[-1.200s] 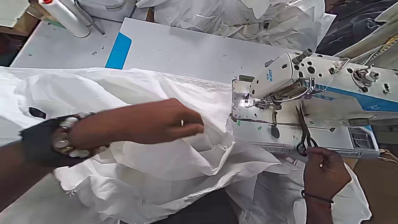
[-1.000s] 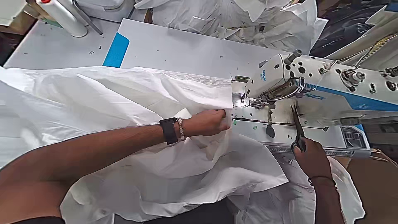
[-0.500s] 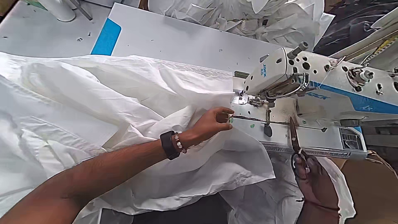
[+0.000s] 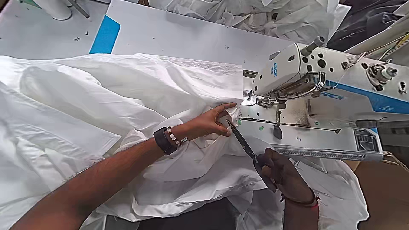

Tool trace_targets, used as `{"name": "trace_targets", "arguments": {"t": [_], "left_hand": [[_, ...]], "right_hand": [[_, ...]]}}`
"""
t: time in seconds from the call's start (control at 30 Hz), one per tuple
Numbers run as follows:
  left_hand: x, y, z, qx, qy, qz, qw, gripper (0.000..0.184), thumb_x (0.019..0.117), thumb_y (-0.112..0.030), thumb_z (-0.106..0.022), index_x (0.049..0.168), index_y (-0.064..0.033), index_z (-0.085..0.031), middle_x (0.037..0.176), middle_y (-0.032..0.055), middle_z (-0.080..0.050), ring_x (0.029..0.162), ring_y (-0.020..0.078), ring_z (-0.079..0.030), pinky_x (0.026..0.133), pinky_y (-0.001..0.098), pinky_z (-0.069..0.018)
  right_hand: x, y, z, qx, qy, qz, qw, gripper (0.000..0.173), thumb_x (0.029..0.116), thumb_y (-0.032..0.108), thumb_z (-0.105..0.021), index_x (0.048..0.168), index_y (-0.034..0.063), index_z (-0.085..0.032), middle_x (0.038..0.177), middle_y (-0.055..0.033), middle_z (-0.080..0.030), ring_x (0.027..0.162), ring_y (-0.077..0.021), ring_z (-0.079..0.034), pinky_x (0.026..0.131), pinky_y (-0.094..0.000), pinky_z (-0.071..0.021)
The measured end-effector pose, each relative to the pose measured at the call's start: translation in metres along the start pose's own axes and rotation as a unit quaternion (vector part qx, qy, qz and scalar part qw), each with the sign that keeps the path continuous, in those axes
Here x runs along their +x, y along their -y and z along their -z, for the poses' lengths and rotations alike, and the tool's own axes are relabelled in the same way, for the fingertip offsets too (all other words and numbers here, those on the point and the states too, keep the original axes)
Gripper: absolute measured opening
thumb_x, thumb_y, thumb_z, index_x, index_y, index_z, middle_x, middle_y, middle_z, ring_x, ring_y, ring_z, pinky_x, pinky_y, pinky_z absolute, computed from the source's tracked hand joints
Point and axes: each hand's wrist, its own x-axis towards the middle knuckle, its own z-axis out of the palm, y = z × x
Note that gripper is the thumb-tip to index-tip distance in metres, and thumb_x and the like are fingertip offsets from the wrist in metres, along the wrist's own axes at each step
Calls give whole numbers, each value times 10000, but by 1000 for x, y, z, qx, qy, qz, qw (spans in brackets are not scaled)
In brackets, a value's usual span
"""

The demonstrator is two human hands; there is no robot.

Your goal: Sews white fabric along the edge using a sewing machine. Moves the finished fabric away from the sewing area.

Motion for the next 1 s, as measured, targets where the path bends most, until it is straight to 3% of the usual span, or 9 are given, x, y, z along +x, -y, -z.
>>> {"name": "trace_targets", "arguments": {"t": [0.1, 0.27, 0.37, 0.47, 0.57, 0.67, 0.8, 0.9, 1.0], "left_hand": [[-4, 1, 0, 148, 27, -18, 988, 1037, 867, -30, -782, 1645, -334, -167, 1491, 71, -525, 838, 134, -726, 734, 295, -636], [-46, 49, -45, 405, 213, -94, 884, 608, 928, -192, -734, 1497, -211, -519, 1510, 42, -552, 1148, 250, -684, 899, 540, -578], [-48, 51, -68, 429, 357, -56, 828, 364, 965, -163, -699, 1329, -176, -695, 1192, 121, -736, 939, 324, -729, 799, 584, -565], [-25, -35, -64, 503, 186, -100, 838, 201, 1024, -275, -604, 1115, -184, -758, 899, 22, -753, 802, 207, -724, 707, 489, -586], [21, -102, -22, 723, -114, -9, 682, 328, 1026, -340, -479, 888, -158, -714, 714, 84, -641, 710, 315, -662, 553, 508, -463], [81, -100, 67, 758, -198, 131, 608, 662, 1044, -553, -362, 1197, 15, -664, 1230, 260, -657, 1170, 456, -618, 851, 667, -465], [126, -80, 194, 724, -266, -7, 637, 825, 1008, -723, -216, 1618, -181, -337, 1693, 60, -291, 1567, 314, -246, 1250, 638, -146], [105, -71, 218, 720, -239, -109, 642, 663, 1050, -649, -227, 1585, -302, -411, 1666, -57, -353, 1563, 235, -268, 1260, 609, -134], [47, -47, 183, 742, -160, -138, 636, 602, 1058, -621, -263, 1584, -362, -401, 1674, -108, -321, 1576, 222, -228, 1269, 592, -120]], "right_hand": [[-20, 11, -4, -35, 3, 21, 999, 198, 944, 241, -761, 1025, 169, -595, 796, 7, -639, 533, -48, -595, 449, -207, -526], [-76, 28, 1, -78, -223, 91, 967, 173, 919, 288, -781, 962, 206, -635, 795, 7, -686, 512, -56, -601, 427, -210, -516], [-64, 30, 31, -282, -417, 39, 863, 238, 963, 252, -701, 975, 87, -529, 738, -27, -662, 475, -105, -591, 414, -258, -525], [-39, 40, 66, -577, -426, -169, 676, 310, 975, 247, -699, 1113, -20, -622, 876, -178, -697, 703, -321, -702, 641, -533, -590], [-11, 59, 26, -695, -389, -159, 583, 298, 994, 248, -647, 1179, 25, -714, 1129, -257, -707, 1056, -483, -675, 857, -709, -503], [31, 39, -54, -701, -266, 107, 653, 389, 1011, 436, -594, 1188, 121, -739, 1190, -85, -733, 1119, -259, -697, 918, -479, -591], [97, -58, -90, -760, -83, 162, 625, 782, 943, 698, -508, 1582, 253, -432, 1652, -102, -380, 1538, -321, -323, 1236, -631, -227], [78, -116, -76, -726, -108, 335, 591, 329, 1006, 152, -593, 1306, 201, -717, 1386, -33, -677, 1352, -219, -587, 1158, -458, -461], [46, -141, -73, -737, -114, 178, 642, 319, 931, 91, -590, 1180, 209, -751, 938, 29, -763, 902, -144, -734, 799, -345, -604]]}}
